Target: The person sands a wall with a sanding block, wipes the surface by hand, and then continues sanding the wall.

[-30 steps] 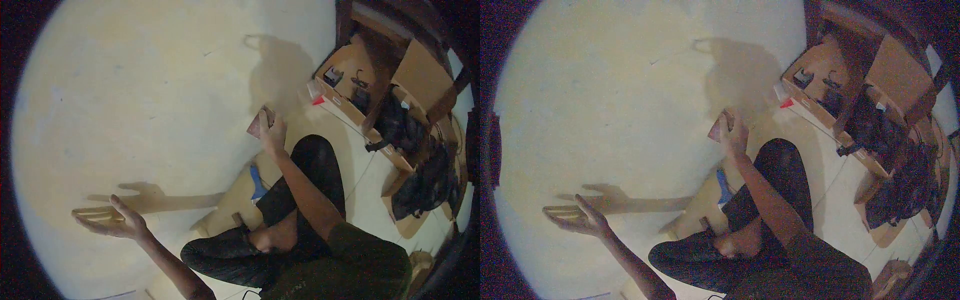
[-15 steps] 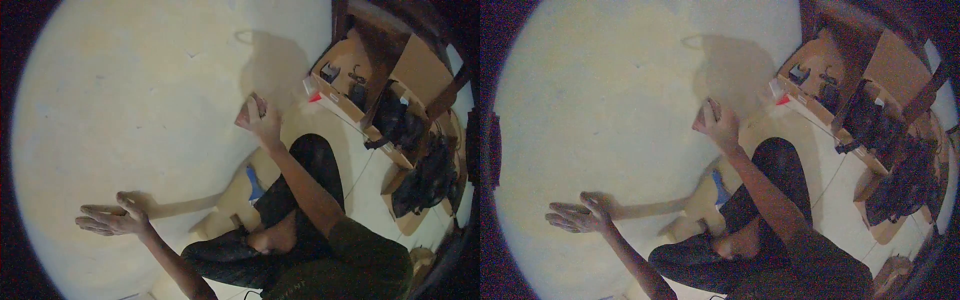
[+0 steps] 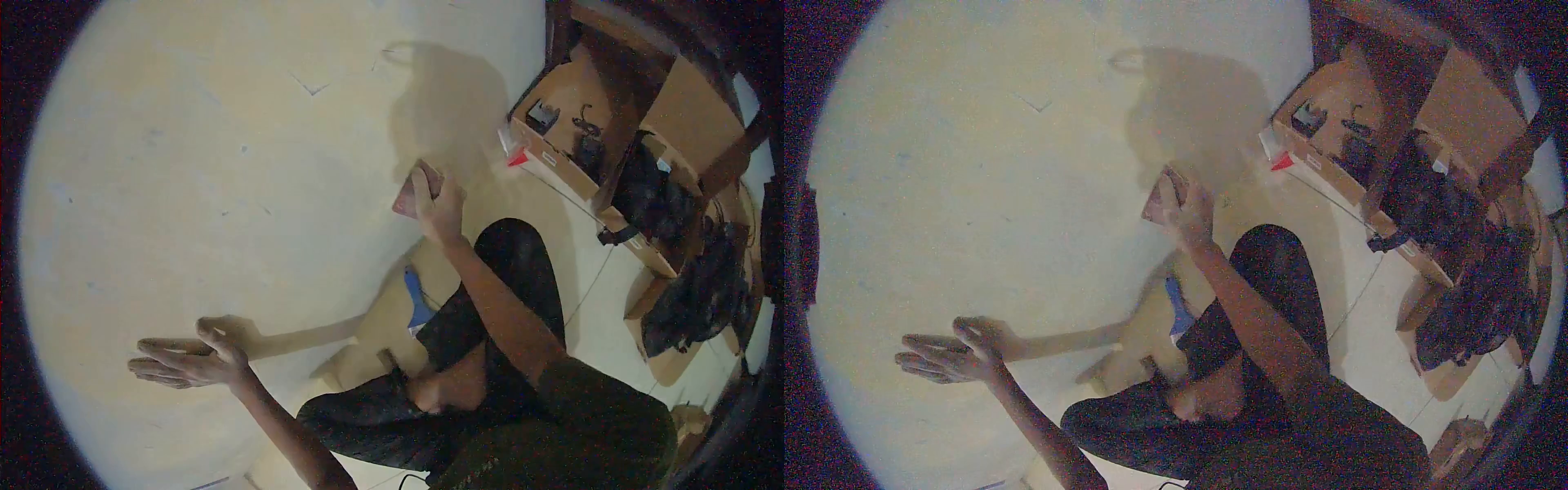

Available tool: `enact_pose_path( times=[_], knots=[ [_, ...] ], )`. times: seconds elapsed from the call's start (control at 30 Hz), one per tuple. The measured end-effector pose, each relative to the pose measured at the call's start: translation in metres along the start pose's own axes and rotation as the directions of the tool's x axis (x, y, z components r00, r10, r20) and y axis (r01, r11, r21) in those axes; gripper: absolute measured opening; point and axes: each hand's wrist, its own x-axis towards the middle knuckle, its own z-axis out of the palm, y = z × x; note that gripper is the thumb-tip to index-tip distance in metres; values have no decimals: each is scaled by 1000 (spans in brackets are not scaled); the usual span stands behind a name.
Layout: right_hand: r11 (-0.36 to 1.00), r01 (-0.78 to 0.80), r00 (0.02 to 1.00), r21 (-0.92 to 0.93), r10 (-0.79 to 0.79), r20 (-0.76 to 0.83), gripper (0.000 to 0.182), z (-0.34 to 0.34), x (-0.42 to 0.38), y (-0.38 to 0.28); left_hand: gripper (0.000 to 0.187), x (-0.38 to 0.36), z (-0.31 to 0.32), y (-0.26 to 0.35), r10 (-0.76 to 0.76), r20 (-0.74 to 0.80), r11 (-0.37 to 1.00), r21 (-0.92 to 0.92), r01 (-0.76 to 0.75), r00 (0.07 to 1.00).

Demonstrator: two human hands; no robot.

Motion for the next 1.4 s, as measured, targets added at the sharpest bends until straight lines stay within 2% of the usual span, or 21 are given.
enact_pose_path(
  times=[0.13, 0.2, 0.27, 0.33, 0.43, 0.53, 0.63, 0.73, 0.83, 0.9, 0.97, 1.03, 1.13, 1.2, 1.27, 1.33, 1.37, 1.4],
  knots=[
    [996, -74, 996, -52, 76, 36, 35, 8, -4, 24, 95, 0, -1, 4, 13, -5, 1000, -15, -13, 1000],
    [992, -104, 993, -71, 107, 52, 36, 8, -5, 1, 93, -2, -2, 3, 33, -17, 999, -15, -33, 999],
    [993, -64, 994, -103, 73, 80, 37, 6, -7, -11, 89, -3, -1, 9, 34, -52, 999, -15, -34, 998],
    [987, 42, 992, -155, -23, 123, 38, 0, -17, -9, 88, -2, 1, 10, 50, -79, 998, -17, -52, 996],
    [997, -72, 995, 10, 72, -64, 40, 2, -9, -13, 87, -5, 4, 8, 47, -87, 998, -31, -50, 995],
    [963, -234, 972, 132, 232, 27, 41, 1, 11, 1, 87, -5, -1, 2, 85, -45, 996, -23, -86, 995],
    [998, 56, 997, -34, -58, -53, 43, 9, -8, 9, 87, -6, 2, 2, 74, -41, 997, -26, -75, 996],
    [994, -103, 992, 28, 105, -73, 44, 13, -10, 9, 87, -10, 5, 4, 65, -49, 997, -37, -67, 997],
    [942, -333, 943, -44, 333, -2, 45, 6, 6, 5, 88, -17, 3, 7, 31, -31, 999, -21, -32, 999],
    [997, -72, 997, 14, 73, -38, 43, 8, -11, -9, 90, -23, 3, 16, -9, -17, 1000, -15, 8, 1000],
    [999, 19, 997, 29, -17, -77, 42, 5, -11, -9, 92, -33, 3, 23, -43, 0, 999, -19, 43, 999],
    [995, -89, 991, 35, 92, -101, 41, 6, -7, -5, 98, -42, 4, 22, -85, 59, 996, 11, 84, 995],
    [949, -306, 951, 71, 308, -23, 41, 1, 11, -10, 107, -58, 0, 28, -173, 179, 985, 24, 171, 969],
    [998, -36, 996, -57, 31, -89, 41, 11, -14, -13, 113, -70, -1, 44, -236, 237, 970, 7, 242, 942],
    [997, -78, 994, -12, 77, -80, 39, 10, -18, -14, 118, -82, -2, 59, -273, 283, 958, -4, 286, 919],
    [873, -443, 895, 205, 443, 48, 38, 1, -5, -42, 123, -88, -6, 72, -289, 335, 952, 2, 306, 897],
    [898, -411, 911, 161, 411, 31, 38, 5, -2, -27, 126, -91, -9, 78, -297, 362, 949, 13, 314, 883],
    [920, -376, 926, 114, 377, 17, 38, 11, 0, -2, 132, -95, -13, 83, -320, 385, 947, 150, 283, 866]
  ],
)
